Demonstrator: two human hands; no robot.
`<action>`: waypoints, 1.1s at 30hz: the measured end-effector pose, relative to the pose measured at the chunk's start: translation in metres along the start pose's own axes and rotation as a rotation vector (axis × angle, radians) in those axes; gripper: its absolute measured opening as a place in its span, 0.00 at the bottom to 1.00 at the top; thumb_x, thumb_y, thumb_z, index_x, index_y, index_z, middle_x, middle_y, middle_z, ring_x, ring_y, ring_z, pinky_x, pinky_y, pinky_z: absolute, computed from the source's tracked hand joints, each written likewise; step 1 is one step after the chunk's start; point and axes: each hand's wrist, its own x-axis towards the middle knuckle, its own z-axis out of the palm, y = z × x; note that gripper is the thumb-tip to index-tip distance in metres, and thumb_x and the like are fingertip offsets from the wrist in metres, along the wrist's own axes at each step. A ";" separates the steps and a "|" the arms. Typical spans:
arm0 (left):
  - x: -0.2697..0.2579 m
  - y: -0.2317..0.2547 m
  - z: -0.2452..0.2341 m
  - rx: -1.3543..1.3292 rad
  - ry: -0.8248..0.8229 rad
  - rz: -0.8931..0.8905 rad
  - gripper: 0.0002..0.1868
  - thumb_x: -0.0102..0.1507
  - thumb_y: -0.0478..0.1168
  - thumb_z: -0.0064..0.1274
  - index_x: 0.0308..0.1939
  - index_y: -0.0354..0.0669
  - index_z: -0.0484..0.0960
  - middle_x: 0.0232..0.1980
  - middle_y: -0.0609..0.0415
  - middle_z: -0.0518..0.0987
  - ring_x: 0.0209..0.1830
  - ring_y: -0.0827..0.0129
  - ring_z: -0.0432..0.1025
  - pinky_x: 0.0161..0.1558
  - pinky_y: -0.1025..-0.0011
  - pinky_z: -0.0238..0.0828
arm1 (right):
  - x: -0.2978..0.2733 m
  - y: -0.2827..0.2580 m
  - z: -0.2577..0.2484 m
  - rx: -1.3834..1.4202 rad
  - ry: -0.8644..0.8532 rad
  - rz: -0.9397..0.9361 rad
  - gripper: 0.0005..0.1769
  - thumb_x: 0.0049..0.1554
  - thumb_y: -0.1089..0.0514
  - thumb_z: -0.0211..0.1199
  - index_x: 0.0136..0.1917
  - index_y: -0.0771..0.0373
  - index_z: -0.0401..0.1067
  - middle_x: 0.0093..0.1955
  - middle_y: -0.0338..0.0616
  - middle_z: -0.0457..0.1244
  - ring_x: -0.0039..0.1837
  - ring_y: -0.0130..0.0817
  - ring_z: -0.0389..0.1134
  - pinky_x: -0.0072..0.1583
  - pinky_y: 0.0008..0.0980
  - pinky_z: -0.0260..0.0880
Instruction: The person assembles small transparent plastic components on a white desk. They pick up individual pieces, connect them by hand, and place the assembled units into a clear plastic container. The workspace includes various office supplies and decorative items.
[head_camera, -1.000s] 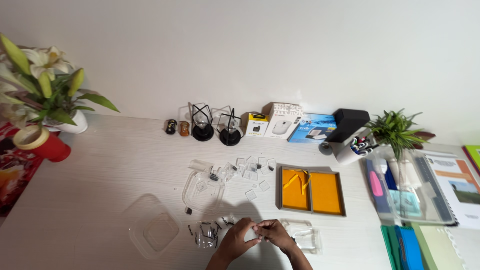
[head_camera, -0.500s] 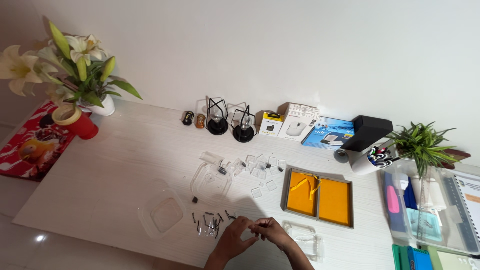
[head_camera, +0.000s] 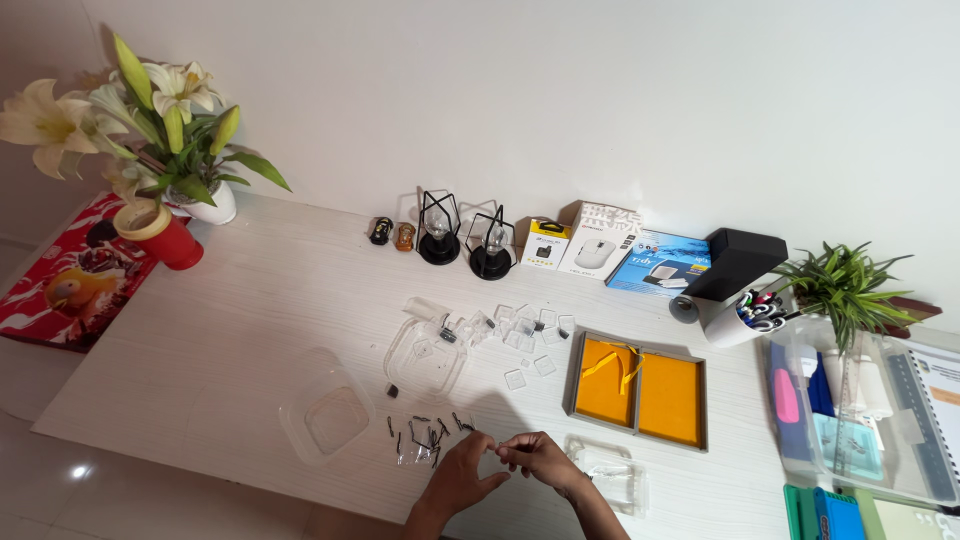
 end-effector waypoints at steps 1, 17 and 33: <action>0.000 -0.002 0.001 0.007 -0.019 -0.023 0.27 0.57 0.48 0.71 0.50 0.43 0.71 0.51 0.50 0.76 0.53 0.58 0.75 0.51 0.61 0.73 | 0.000 0.000 0.000 0.001 0.019 0.006 0.10 0.59 0.53 0.69 0.47 0.62 0.82 0.37 0.35 0.71 0.39 0.21 0.68 0.40 0.22 0.65; 0.018 -0.012 0.017 0.035 0.065 0.188 0.24 0.57 0.44 0.70 0.47 0.43 0.71 0.48 0.52 0.77 0.47 0.55 0.77 0.43 0.59 0.75 | -0.001 -0.001 -0.008 -0.036 0.088 0.071 0.13 0.58 0.48 0.69 0.48 0.59 0.82 0.39 0.33 0.71 0.42 0.20 0.71 0.42 0.22 0.65; 0.031 -0.016 0.017 0.092 0.079 0.347 0.32 0.52 0.44 0.74 0.52 0.41 0.71 0.55 0.48 0.74 0.55 0.51 0.74 0.50 0.57 0.74 | 0.006 -0.004 -0.007 -0.039 0.194 0.062 0.09 0.59 0.54 0.63 0.42 0.60 0.78 0.36 0.33 0.70 0.40 0.20 0.67 0.39 0.22 0.62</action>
